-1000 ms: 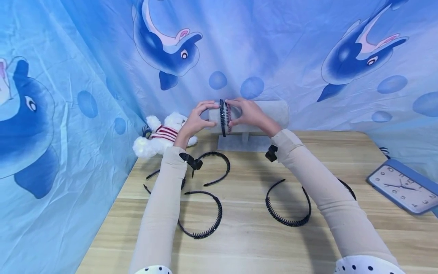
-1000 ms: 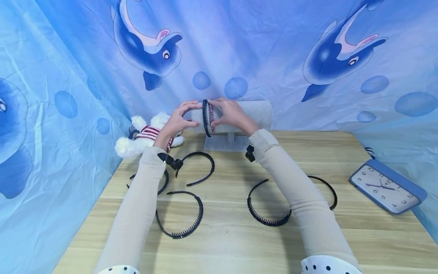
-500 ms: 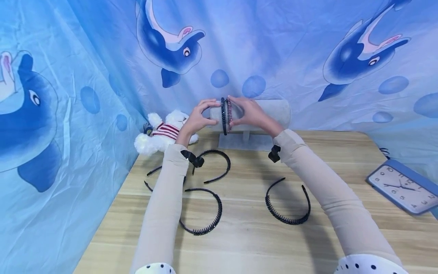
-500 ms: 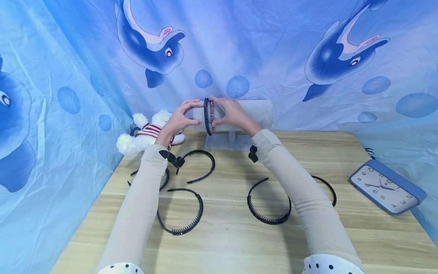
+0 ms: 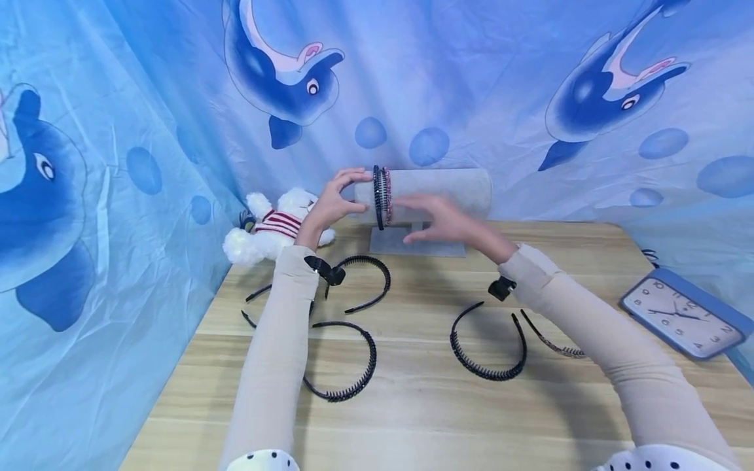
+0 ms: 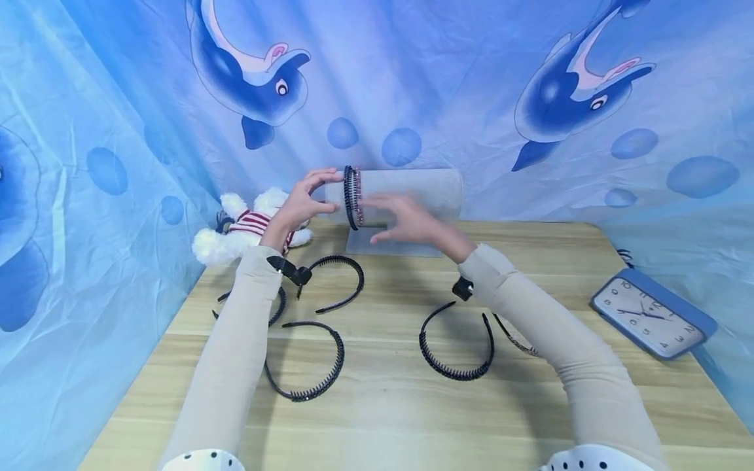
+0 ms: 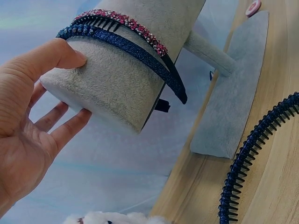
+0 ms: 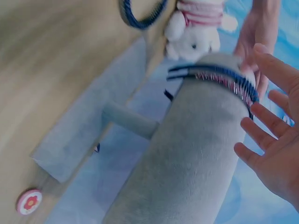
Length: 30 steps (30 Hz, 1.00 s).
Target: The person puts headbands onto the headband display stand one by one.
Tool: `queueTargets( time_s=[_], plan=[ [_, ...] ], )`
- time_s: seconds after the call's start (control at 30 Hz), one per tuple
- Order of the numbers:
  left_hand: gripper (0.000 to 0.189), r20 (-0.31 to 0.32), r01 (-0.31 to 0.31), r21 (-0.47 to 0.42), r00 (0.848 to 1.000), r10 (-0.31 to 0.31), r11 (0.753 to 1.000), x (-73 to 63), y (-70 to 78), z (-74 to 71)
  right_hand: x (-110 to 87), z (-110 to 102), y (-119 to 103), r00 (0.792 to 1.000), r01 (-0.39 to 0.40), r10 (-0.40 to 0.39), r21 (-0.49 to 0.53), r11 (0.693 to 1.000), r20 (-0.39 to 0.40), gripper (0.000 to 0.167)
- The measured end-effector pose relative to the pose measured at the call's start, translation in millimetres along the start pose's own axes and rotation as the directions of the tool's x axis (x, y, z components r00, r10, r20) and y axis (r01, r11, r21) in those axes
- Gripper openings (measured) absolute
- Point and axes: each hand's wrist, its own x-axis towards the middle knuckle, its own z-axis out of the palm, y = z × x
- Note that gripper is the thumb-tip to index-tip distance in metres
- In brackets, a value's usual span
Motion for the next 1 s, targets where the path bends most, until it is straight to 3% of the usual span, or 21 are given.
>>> queueTargets(
  time_s=[0.1, 0.27, 0.57, 0.7, 0.8, 1.0],
  plan=[
    [0.064, -0.01, -0.024, 0.002, 1.0, 0.024, 1.0, 7.7, -11.4, -0.9, -18.6, 11.1, -6.3, 0.997, 0.05, -0.052, 0.022, 0.998, 0.054, 0.074],
    [0.063, -0.028, -0.043, 0.021, 0.999, 0.043, 0.999, 14.8, -23.7, -1.8, -53.2, 31.2, -16.1, 0.981, 0.065, -0.079, 0.081, 0.995, 0.176, 0.068],
    [0.063, -0.033, -0.037, 0.016, 0.999, 0.038, 0.999, 10.8, -24.8, -1.0, -106.0, 54.6, -10.7, 0.911, 0.067, -0.114, 0.132, 0.989, 0.396, 0.056],
    [0.064, -0.022, -0.026, 0.003, 0.999, 0.026, 1.0, 10.2, -23.3, -0.9, -121.3, 57.8, -6.1, 0.888, 0.077, -0.124, 0.122, 0.99, 0.444, 0.051],
    [0.064, -0.009, -0.01, 0.007, 1.0, 0.01, 1.0, 5.3, -12.6, -0.5, -128.9, 61.3, -3.3, 0.879, 0.103, -0.131, 0.084, 0.991, 0.459, 0.048],
    [0.063, 0.001, 0.002, 0.011, 1.0, -0.002, 1.0, -3.9, 7.4, 0.7, -141.1, 70.8, 3.3, 0.892, 0.156, -0.157, 0.038, 0.987, 0.424, 0.043]
  ],
)
